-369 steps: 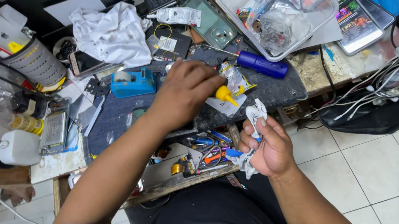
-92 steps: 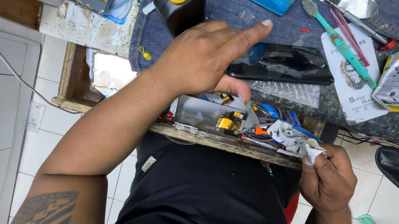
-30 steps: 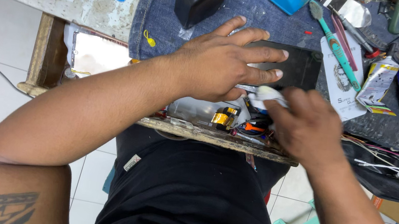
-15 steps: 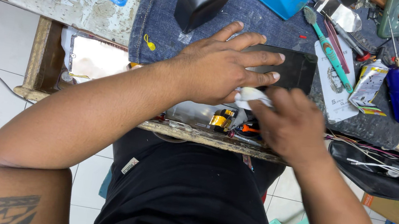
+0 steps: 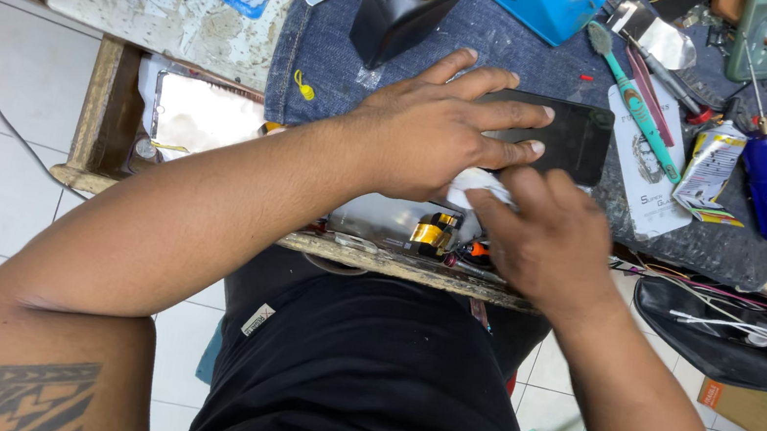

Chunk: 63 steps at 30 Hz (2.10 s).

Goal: The person applies adhesive from a tube to the perimeter of a smartphone frame, aligns and presses a back panel onto the device, and wipes the exterior surfaces with a cloth.

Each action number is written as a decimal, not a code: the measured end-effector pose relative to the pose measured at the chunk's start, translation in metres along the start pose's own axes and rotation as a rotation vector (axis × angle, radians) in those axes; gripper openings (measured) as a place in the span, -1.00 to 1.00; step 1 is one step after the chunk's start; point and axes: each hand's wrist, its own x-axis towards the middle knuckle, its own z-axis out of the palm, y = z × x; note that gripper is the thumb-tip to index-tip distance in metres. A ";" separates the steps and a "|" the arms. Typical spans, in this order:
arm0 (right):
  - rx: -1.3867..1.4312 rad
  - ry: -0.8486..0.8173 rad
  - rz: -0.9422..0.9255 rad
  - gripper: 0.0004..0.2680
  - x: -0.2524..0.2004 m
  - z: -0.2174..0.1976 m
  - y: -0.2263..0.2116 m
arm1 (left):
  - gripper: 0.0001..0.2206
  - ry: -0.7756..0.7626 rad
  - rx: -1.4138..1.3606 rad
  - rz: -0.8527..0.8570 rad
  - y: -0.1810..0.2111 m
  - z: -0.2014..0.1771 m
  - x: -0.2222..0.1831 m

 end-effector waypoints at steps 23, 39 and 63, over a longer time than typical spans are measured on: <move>-0.012 -0.035 -0.005 -0.71 0.000 -0.003 -0.003 | -0.48 0.124 -0.120 0.247 -0.038 0.013 -0.001; -0.132 -0.012 0.069 -0.70 -0.004 -0.015 -0.034 | -0.42 0.143 -0.112 0.131 -0.019 -0.003 -0.011; -0.362 -0.179 0.197 -0.66 0.028 -0.016 -0.074 | -0.54 0.092 -0.181 0.136 -0.027 -0.007 -0.020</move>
